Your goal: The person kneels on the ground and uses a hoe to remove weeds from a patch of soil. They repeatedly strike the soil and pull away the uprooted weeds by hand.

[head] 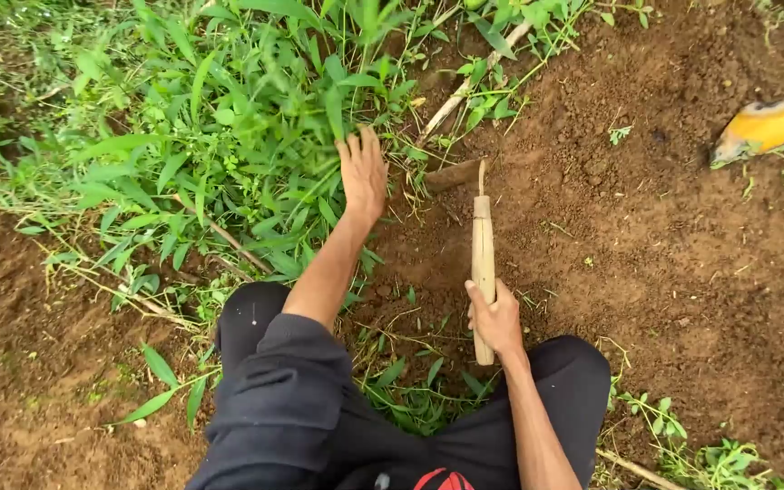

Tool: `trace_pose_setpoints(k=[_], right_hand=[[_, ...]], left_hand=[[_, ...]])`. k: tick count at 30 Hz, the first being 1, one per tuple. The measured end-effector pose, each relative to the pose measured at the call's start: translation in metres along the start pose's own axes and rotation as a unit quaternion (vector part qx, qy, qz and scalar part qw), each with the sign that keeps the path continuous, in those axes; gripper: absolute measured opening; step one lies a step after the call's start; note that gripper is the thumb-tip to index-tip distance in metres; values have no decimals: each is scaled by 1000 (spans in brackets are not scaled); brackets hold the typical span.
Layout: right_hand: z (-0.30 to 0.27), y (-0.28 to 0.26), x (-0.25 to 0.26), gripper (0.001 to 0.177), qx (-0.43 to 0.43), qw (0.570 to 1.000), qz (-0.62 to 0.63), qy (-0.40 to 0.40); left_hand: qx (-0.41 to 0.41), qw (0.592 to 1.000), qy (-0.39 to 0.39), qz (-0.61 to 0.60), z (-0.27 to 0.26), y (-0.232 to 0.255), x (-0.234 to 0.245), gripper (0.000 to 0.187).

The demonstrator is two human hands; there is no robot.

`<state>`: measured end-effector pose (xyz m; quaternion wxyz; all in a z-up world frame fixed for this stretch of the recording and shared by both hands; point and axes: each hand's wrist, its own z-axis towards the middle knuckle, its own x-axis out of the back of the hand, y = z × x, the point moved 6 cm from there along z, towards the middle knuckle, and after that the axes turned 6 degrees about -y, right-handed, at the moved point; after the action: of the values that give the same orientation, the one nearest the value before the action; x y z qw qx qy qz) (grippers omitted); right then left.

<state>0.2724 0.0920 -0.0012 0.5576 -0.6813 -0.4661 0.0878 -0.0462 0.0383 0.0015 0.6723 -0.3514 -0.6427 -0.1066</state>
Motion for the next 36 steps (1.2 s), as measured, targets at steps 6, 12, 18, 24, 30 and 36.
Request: trace_pose_setpoints(k=[6, 12, 18, 24, 30, 36], right_hand=[[1, -59, -15, 27, 56, 998, 19, 17], [27, -139, -34, 26, 104, 982, 153, 34], [42, -144, -92, 28, 90, 968, 197, 129], [80, -61, -138, 33, 15, 990, 142, 9], [61, -71, -124, 38, 15, 999, 13, 32], [10, -95, -84, 41, 97, 987, -113, 62]], left_hand=[[135, 954, 61, -261, 0, 4, -63, 70], [116, 838, 17, -534, -13, 16, -170, 42], [115, 704, 10, -701, -33, 2, -167, 39], [138, 693, -12, -707, -11, 22, -211, 38], [141, 715, -34, -684, -36, 12, -177, 41], [111, 750, -54, -650, -27, 19, -201, 36]])
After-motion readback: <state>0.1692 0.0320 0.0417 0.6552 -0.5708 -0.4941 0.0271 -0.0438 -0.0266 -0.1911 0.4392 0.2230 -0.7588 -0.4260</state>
